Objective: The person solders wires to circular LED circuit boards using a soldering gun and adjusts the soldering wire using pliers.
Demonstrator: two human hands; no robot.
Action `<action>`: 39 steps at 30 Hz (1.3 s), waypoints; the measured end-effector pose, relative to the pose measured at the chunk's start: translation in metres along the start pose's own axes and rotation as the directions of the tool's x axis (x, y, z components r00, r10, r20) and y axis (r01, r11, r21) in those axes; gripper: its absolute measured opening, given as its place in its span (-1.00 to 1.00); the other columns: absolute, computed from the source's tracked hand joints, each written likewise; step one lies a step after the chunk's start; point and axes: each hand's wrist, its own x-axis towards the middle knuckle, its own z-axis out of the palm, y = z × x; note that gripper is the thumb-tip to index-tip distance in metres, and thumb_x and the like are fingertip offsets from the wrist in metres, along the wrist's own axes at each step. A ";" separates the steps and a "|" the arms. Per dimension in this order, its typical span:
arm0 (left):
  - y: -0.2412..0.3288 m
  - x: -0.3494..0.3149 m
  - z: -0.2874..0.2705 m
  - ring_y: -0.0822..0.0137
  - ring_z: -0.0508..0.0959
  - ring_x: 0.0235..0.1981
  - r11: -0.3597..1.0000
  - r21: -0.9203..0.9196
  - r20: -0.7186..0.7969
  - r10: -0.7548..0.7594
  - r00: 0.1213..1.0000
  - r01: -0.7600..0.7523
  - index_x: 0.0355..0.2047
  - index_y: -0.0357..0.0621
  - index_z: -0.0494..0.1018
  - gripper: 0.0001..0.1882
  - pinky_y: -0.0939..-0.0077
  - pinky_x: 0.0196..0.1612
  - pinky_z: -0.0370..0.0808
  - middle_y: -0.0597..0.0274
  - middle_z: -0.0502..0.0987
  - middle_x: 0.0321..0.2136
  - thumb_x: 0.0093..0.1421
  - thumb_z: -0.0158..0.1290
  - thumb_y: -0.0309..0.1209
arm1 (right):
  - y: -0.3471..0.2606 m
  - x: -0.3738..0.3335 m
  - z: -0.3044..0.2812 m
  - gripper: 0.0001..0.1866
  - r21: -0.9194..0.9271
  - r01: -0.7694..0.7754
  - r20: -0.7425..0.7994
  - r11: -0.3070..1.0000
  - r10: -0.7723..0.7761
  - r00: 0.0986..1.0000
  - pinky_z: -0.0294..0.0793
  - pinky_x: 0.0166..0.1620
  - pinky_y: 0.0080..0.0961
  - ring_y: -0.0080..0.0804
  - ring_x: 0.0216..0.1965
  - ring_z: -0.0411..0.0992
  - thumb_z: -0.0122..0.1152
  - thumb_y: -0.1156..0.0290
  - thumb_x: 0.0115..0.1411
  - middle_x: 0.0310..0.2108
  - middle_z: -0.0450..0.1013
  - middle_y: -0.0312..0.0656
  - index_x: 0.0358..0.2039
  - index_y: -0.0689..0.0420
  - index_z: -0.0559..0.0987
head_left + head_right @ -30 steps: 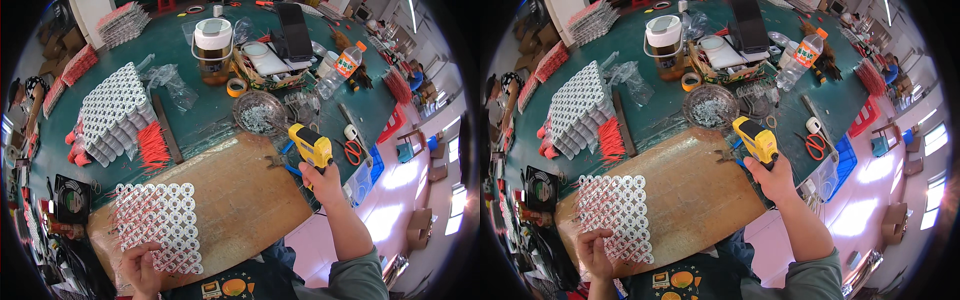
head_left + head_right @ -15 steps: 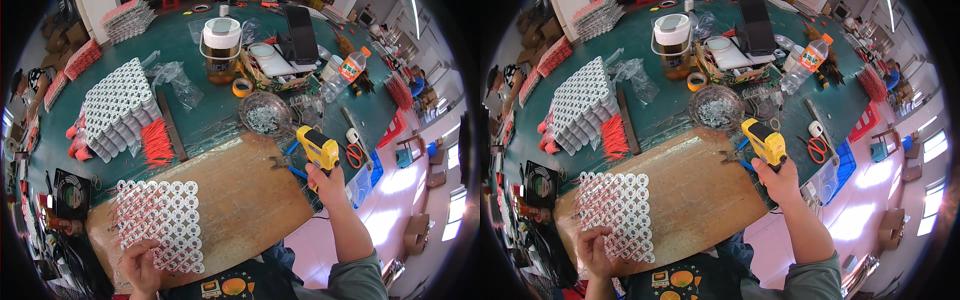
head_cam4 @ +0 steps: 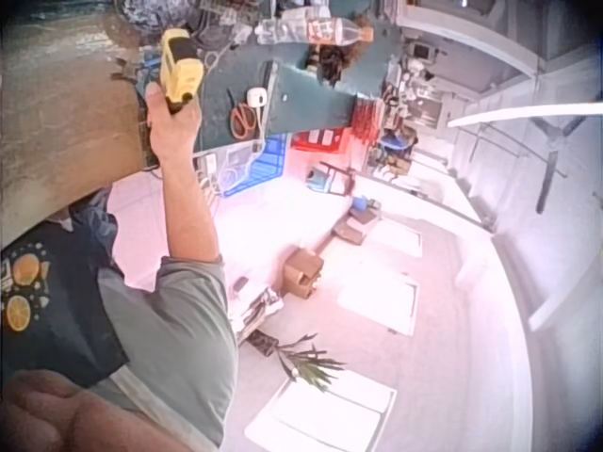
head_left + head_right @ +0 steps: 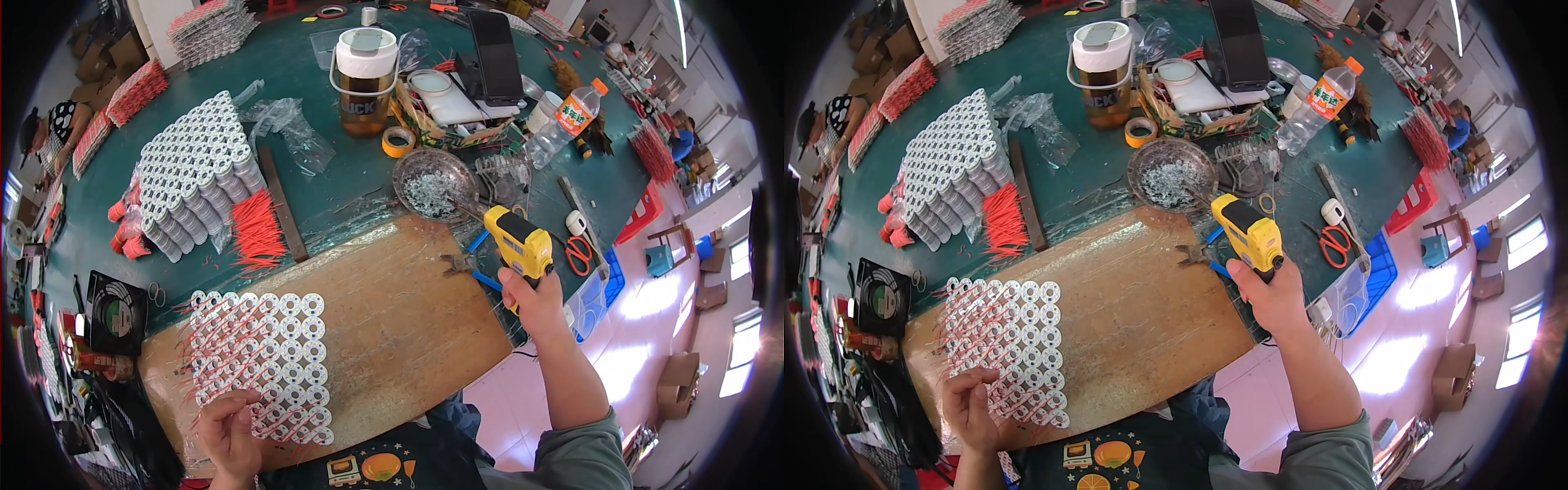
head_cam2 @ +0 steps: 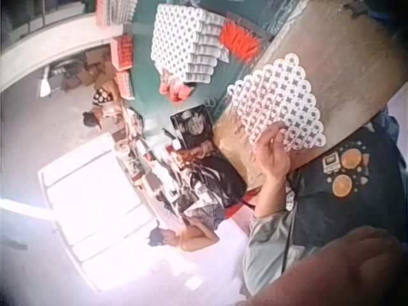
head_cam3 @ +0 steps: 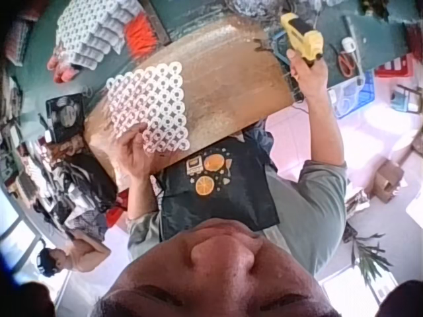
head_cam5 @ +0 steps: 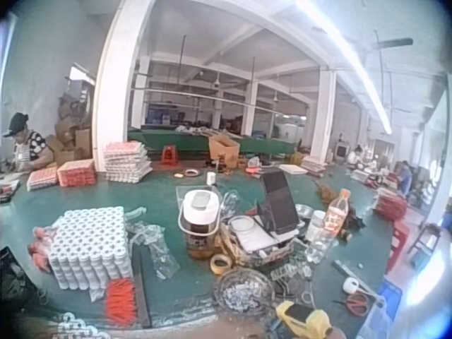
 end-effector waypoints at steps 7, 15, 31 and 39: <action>0.000 0.000 0.000 0.18 0.58 -0.14 0.999 -0.029 0.001 -0.015 1.000 0.015 -0.16 -0.33 0.34 -0.89 0.33 0.00 0.47 -0.12 0.56 -0.22 0.31 -0.04 -0.64 | -0.002 -0.002 0.001 -0.71 -0.029 0.002 -0.007 1.000 -0.003 1.000 0.32 -0.50 -0.64 -0.68 -0.57 0.33 0.34 0.36 0.18 -0.52 0.41 -0.38 -0.17 0.23 0.52; -0.001 -0.001 -0.001 0.18 0.58 -0.14 1.000 -0.026 0.004 -0.014 1.000 0.014 -0.16 -0.33 0.35 -0.90 0.34 0.00 0.48 -0.12 0.56 -0.22 0.32 -0.03 -0.62 | -0.004 -0.002 0.002 -0.79 0.079 0.009 -0.023 0.997 -0.007 1.000 0.29 -0.52 -0.65 -0.67 -0.59 0.31 0.26 0.43 0.21 -0.52 0.41 -0.37 -0.19 0.24 0.52; 0.000 -0.001 -0.001 0.19 0.58 -0.14 1.000 -0.026 0.008 -0.015 1.000 0.015 -0.16 -0.33 0.35 -0.90 0.35 0.01 0.48 -0.11 0.56 -0.20 0.32 -0.04 -0.62 | -0.002 0.002 0.003 -0.70 0.070 0.006 -0.012 0.998 -0.005 1.000 0.32 -0.55 -0.61 -0.60 -0.64 0.32 0.26 0.41 0.18 -0.56 0.38 -0.30 -0.14 0.31 0.49; -0.001 -0.001 -0.001 0.18 0.58 -0.14 1.000 -0.026 -0.001 -0.011 1.000 0.011 -0.17 -0.33 0.36 -0.90 0.35 0.01 0.48 -0.11 0.56 -0.21 0.32 -0.03 -0.62 | 0.007 0.005 -0.004 -0.67 0.124 -0.042 -0.015 0.991 0.044 0.999 0.31 -0.57 -0.58 -0.54 -0.66 0.32 0.27 0.34 0.17 -0.60 0.37 -0.27 -0.14 0.28 0.48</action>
